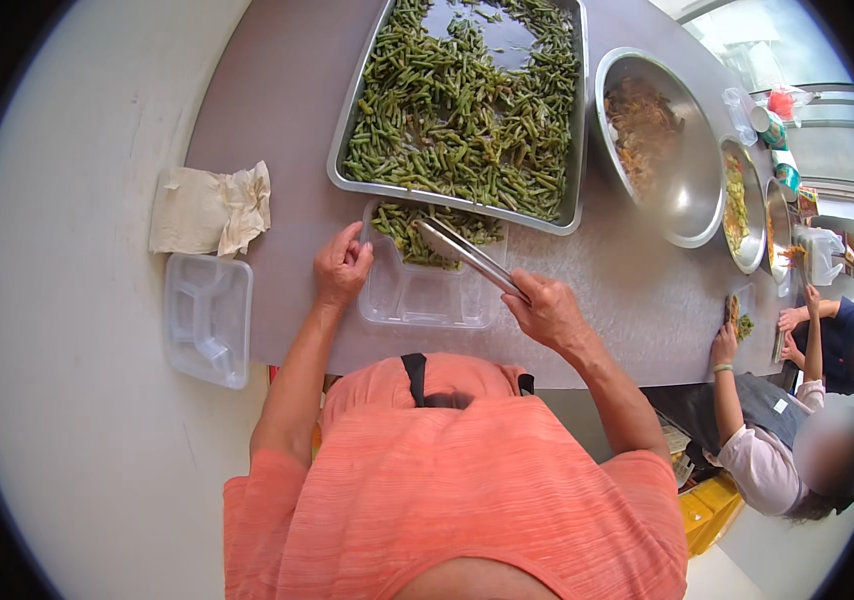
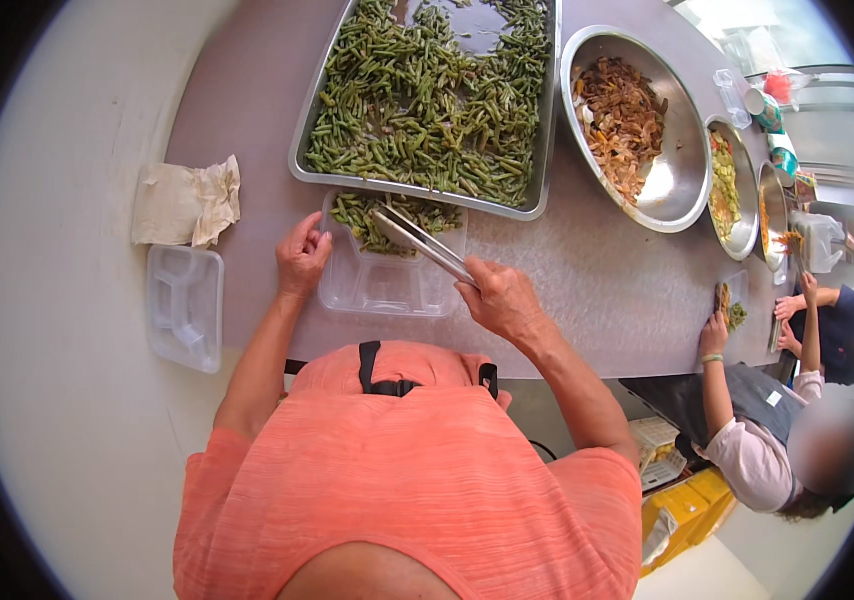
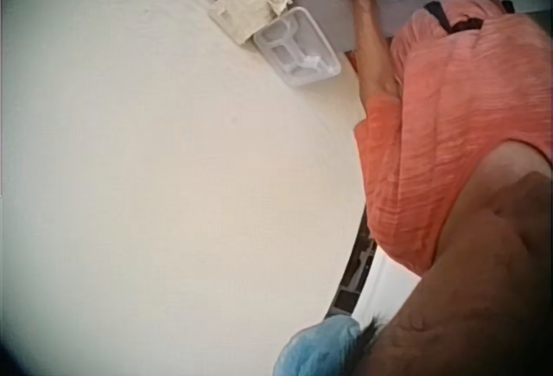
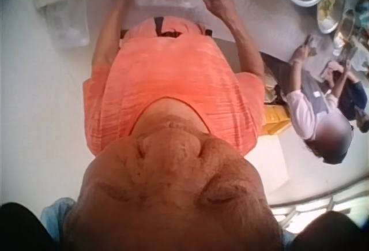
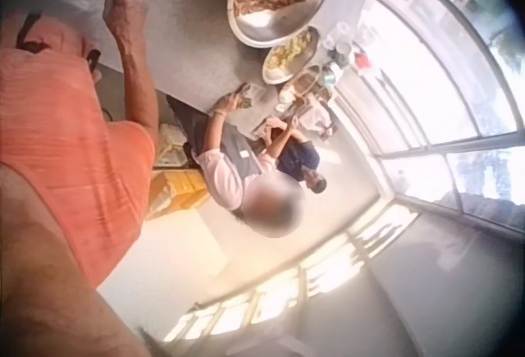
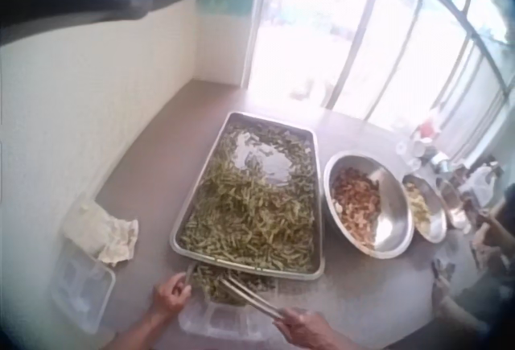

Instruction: The person uses tongs to transfer green beans and other cooked food items from large metal trays into small plastic containers. The person repeatedly fills containers with green beans, then adds other items from adjacent bowls, and places the filled containers aside.

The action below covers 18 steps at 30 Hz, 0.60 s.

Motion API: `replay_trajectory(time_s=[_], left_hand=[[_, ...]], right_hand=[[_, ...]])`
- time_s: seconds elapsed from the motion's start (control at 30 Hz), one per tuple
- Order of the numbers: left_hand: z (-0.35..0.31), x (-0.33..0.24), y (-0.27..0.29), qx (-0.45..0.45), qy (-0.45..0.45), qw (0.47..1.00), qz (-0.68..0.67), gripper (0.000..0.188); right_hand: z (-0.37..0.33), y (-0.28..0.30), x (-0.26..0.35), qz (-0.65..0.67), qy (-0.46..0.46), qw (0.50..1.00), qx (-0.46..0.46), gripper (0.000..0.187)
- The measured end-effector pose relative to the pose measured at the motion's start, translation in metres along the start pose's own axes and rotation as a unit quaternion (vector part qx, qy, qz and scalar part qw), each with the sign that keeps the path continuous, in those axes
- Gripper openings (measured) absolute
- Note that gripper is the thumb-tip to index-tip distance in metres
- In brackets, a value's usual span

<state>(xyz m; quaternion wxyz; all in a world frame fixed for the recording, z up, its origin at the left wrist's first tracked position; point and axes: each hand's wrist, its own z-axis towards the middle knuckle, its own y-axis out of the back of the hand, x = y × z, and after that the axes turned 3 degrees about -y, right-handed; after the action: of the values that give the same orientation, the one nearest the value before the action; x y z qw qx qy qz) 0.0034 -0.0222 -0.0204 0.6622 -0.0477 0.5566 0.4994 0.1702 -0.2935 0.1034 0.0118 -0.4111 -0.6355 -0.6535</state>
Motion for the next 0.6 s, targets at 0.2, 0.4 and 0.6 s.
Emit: replay_trajectory(time_s=[0.2, 0.4, 0.6], left_hand=[[-0.005, 0.01, 0.002, 0.023, 0.043, 0.998, -0.044, 0.036], [-0.006, 0.008, 0.004, 0.042, 0.036, 0.997, -0.052, 0.037], [-0.002, 0.0, 0.007, 0.052, 0.034, 0.997, -0.043, 0.036]], right_hand=[[0.009, 0.013, 0.003, -0.068, 0.01, 0.998, -0.014, 0.024], [0.037, 0.044, -0.008, -0.036, -0.025, 0.995, -0.094, 0.024], [0.131, 0.063, -0.056, -0.195, -0.125, 0.956, -0.177, 0.02]])
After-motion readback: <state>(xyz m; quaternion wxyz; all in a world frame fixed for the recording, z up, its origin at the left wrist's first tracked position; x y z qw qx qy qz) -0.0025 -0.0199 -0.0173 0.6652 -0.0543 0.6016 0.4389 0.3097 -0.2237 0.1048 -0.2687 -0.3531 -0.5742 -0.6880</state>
